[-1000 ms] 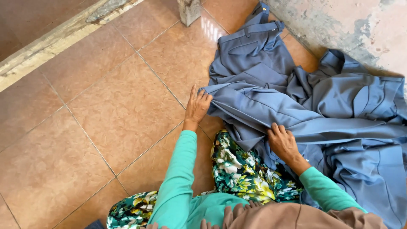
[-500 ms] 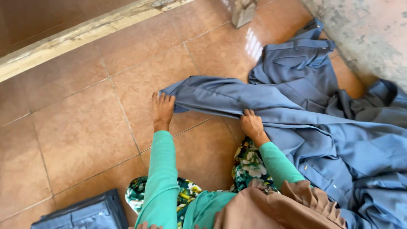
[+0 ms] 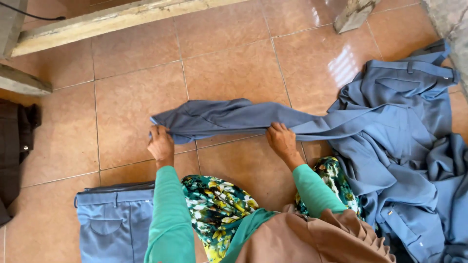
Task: The person sits on the floor and folds multiple pairs of blue trousers by hand. They lay each pair flat, fold the legs together, and then fold the garment into a compact rectangle before stacking it with the others.
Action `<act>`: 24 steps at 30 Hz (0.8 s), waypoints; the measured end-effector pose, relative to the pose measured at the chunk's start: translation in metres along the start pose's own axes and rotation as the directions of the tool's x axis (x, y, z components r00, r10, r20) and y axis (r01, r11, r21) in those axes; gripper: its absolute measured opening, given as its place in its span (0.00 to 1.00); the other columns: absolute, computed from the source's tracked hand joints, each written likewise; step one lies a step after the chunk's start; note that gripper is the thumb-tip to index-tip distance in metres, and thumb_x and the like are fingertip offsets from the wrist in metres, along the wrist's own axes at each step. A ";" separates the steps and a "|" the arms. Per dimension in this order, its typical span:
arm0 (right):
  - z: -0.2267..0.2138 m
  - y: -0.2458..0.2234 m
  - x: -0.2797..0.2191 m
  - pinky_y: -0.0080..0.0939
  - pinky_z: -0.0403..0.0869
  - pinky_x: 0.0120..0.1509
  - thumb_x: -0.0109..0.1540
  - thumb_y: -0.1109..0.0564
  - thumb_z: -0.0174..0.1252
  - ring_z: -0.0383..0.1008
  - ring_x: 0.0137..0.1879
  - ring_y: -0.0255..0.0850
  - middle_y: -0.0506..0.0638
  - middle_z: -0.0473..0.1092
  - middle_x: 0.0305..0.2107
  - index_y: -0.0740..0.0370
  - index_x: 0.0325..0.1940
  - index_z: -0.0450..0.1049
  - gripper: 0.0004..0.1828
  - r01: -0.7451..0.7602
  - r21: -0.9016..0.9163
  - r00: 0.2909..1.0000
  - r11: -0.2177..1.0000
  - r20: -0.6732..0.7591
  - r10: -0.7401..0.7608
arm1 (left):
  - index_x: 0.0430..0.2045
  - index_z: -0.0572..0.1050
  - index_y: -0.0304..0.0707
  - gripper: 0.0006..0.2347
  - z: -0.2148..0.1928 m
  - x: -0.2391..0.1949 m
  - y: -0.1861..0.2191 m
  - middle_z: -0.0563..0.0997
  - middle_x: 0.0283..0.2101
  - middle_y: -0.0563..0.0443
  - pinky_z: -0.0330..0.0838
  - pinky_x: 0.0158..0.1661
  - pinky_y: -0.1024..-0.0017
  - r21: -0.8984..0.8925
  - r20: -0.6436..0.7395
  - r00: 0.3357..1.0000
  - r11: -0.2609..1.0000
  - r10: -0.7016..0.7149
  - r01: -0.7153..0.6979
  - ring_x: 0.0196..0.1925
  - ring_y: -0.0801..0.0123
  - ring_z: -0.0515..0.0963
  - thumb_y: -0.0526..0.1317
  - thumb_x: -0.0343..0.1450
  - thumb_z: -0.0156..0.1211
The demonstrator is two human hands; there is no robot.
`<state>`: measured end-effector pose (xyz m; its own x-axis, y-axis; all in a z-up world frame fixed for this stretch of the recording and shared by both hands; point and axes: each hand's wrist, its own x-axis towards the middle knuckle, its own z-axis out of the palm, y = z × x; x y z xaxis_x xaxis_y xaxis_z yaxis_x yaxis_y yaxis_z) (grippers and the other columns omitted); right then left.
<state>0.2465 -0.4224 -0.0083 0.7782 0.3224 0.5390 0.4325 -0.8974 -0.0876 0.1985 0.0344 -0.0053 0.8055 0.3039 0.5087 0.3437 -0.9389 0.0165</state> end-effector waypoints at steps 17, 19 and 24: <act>-0.021 0.085 0.012 0.61 0.76 0.50 0.67 0.41 0.53 0.78 0.45 0.59 0.44 0.73 0.43 0.50 0.41 0.76 0.14 -0.594 0.061 0.784 0.802 0.265 0.561 | 0.36 0.66 0.53 0.09 -0.058 0.005 0.097 0.40 0.79 0.49 0.75 0.56 0.46 -0.392 0.533 0.845 0.897 0.043 0.202 0.47 0.30 0.82 0.35 0.72 0.60; -0.037 0.102 0.005 0.62 0.75 0.49 0.66 0.46 0.54 0.77 0.45 0.61 0.48 0.72 0.40 0.53 0.41 0.77 0.12 -0.605 0.168 0.796 0.778 0.128 0.592 | 0.38 0.67 0.55 0.06 -0.058 0.013 0.113 0.39 0.79 0.53 0.75 0.55 0.45 -0.419 0.541 0.840 0.878 0.038 0.230 0.47 0.32 0.82 0.38 0.74 0.57; -0.059 0.159 -0.026 0.39 0.69 0.49 0.62 0.59 0.55 0.66 0.35 0.49 0.49 0.59 0.25 0.55 0.29 0.68 0.06 -0.451 0.437 0.765 0.778 -0.260 0.589 | 0.36 0.68 0.52 0.09 -0.064 0.019 0.158 0.80 0.40 0.55 0.79 0.21 0.79 -0.826 0.451 0.884 0.432 0.122 0.362 0.20 0.66 0.84 0.31 0.72 0.57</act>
<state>0.2684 -0.5914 0.0129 0.7319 -0.3605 0.5782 0.1846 -0.7119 -0.6776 0.2373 -0.1180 0.0617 0.9717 0.2274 0.0638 0.0412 -0.4293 0.9022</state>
